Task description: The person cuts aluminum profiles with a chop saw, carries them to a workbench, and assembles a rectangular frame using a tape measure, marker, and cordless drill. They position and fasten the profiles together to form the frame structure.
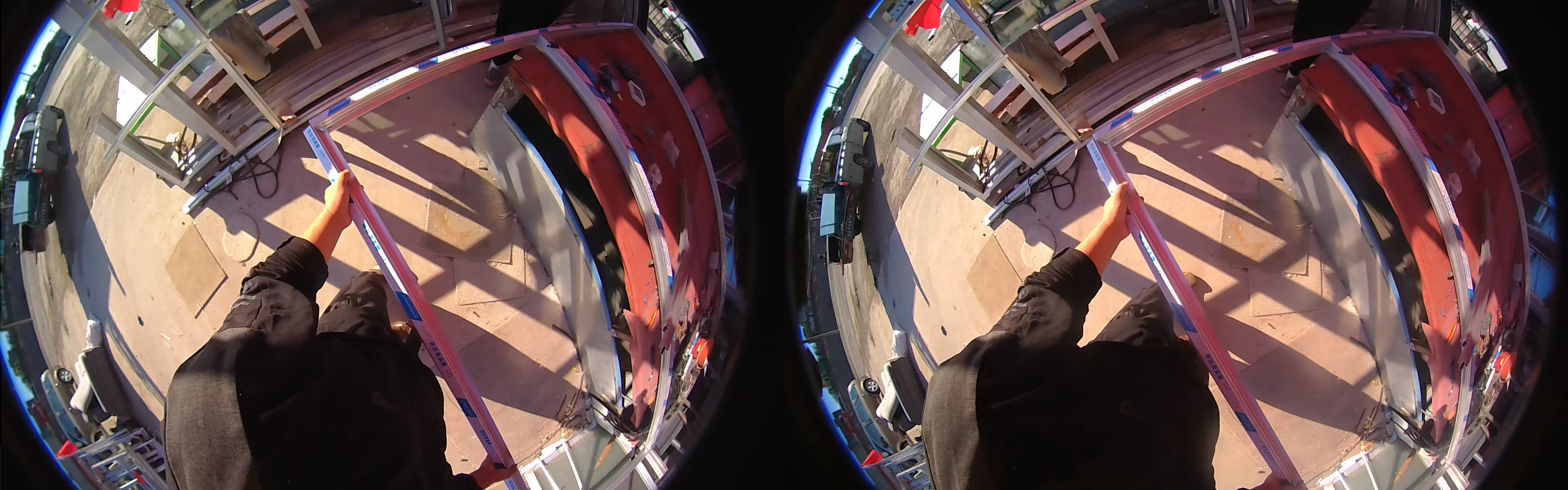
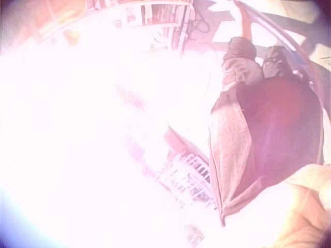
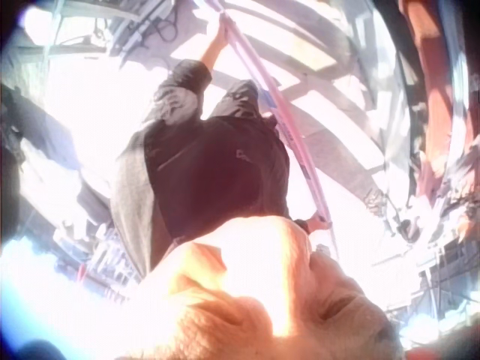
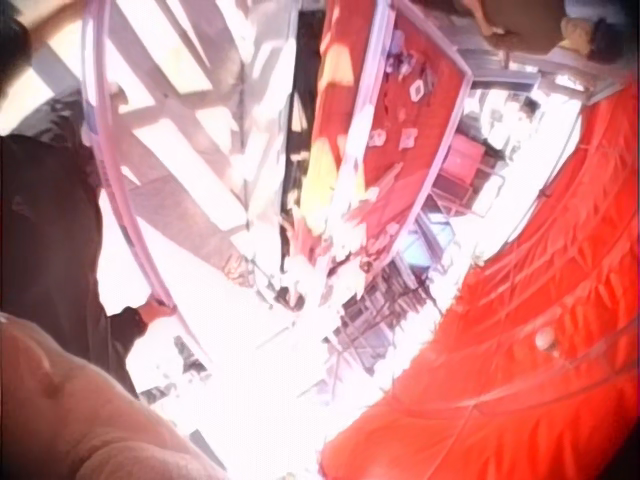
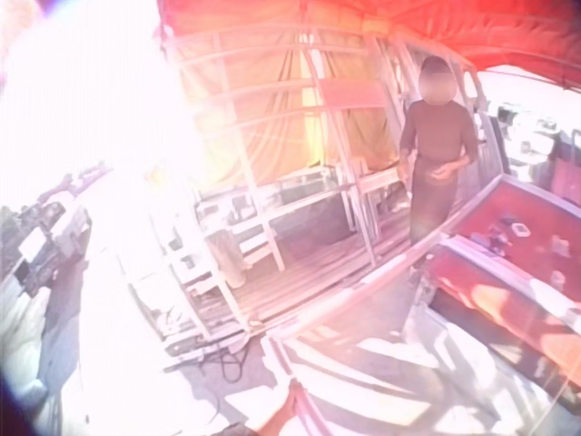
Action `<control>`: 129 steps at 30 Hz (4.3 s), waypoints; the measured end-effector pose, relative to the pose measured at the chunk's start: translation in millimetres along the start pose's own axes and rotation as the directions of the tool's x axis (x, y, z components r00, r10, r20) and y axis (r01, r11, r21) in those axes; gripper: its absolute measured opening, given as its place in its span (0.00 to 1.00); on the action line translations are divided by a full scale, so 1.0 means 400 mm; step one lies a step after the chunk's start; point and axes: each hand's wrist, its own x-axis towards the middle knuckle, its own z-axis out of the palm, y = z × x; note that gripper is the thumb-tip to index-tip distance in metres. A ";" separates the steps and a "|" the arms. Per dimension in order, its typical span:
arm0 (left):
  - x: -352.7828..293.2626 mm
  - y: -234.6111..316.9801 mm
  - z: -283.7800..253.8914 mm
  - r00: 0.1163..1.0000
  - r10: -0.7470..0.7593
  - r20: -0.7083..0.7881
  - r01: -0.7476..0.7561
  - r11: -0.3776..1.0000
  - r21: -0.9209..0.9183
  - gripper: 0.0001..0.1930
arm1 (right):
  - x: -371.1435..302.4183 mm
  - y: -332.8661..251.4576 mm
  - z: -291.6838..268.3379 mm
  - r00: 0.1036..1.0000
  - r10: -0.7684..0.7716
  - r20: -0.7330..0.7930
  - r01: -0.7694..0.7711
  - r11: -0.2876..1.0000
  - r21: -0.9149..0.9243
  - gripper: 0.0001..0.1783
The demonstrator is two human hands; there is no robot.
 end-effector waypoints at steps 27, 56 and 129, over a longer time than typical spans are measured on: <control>0.237 0.105 -0.054 0.998 -0.013 0.059 0.012 1.000 0.016 0.32 | 0.028 -0.234 0.039 0.954 0.020 0.300 -0.010 0.999 -0.037 0.28; 0.212 0.100 -0.047 0.986 -0.108 0.129 0.119 0.990 -0.076 0.30 | 0.044 0.037 -0.017 0.819 -0.370 0.439 0.542 0.749 -0.381 0.28; -1.631 -1.161 0.524 -0.163 -0.859 0.485 -0.972 0.223 0.069 0.29 | 0.419 0.325 -0.301 0.469 0.752 0.462 -0.552 -0.159 0.818 0.22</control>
